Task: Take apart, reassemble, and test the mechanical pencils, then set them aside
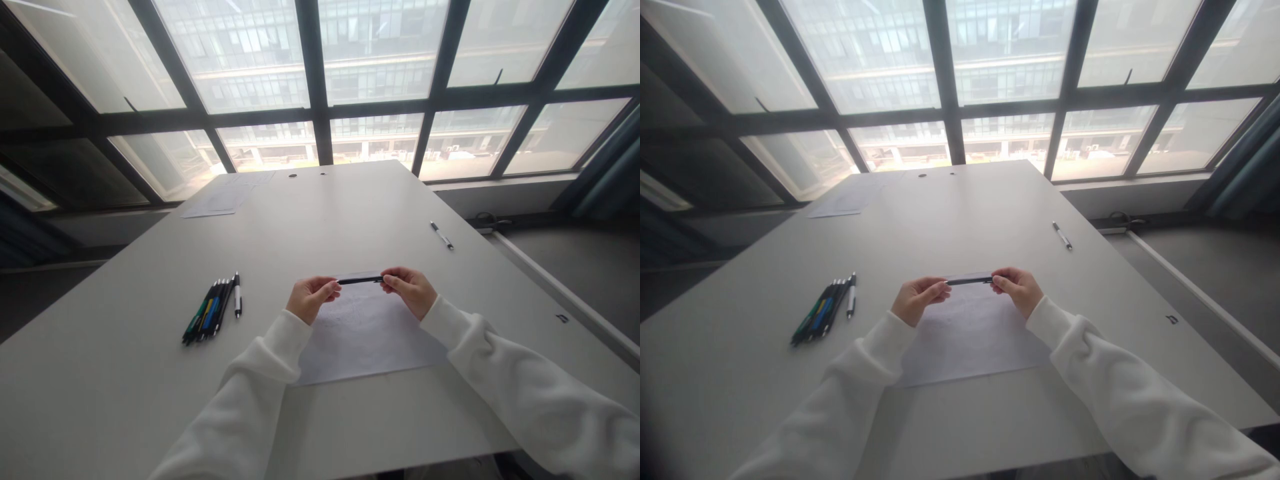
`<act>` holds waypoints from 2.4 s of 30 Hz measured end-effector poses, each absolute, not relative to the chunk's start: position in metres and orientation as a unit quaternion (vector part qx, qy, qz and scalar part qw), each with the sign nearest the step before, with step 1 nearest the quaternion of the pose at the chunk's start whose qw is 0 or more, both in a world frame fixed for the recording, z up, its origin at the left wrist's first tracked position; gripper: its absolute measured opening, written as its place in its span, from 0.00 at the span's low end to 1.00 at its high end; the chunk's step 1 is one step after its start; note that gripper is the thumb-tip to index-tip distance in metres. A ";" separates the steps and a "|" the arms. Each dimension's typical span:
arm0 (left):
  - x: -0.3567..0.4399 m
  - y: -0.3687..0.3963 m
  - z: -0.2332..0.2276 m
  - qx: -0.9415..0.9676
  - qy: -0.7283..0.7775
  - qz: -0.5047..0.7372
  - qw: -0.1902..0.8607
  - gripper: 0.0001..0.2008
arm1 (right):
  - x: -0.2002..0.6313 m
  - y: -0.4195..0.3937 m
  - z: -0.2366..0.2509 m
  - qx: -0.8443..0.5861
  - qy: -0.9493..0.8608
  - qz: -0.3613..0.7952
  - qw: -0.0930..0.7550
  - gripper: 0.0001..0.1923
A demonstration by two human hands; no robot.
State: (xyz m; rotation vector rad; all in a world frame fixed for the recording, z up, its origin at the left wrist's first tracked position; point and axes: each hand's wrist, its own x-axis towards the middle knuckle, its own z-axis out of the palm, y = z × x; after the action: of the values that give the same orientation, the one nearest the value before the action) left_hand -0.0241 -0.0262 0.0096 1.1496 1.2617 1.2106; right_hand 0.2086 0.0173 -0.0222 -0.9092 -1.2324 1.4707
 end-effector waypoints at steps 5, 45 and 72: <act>-0.025 -0.025 0.006 0.475 0.492 0.527 0.505 0.18 | 0.209 0.017 -0.021 -0.375 -0.508 0.604 0.487 0.15; -0.024 -0.025 0.009 0.483 0.519 0.505 0.493 0.16 | 0.208 0.018 -0.022 -0.377 -0.514 0.599 0.485 0.16; -0.025 -0.024 0.007 0.482 0.505 0.520 0.492 0.14 | 0.209 0.018 -0.023 -0.375 -0.507 0.603 0.488 0.15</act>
State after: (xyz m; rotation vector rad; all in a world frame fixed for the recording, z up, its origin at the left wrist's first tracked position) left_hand -0.0249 -0.0243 0.0075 1.1701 1.2254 1.2610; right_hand 0.2090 0.0175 -0.0229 -0.9122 -1.2330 1.4653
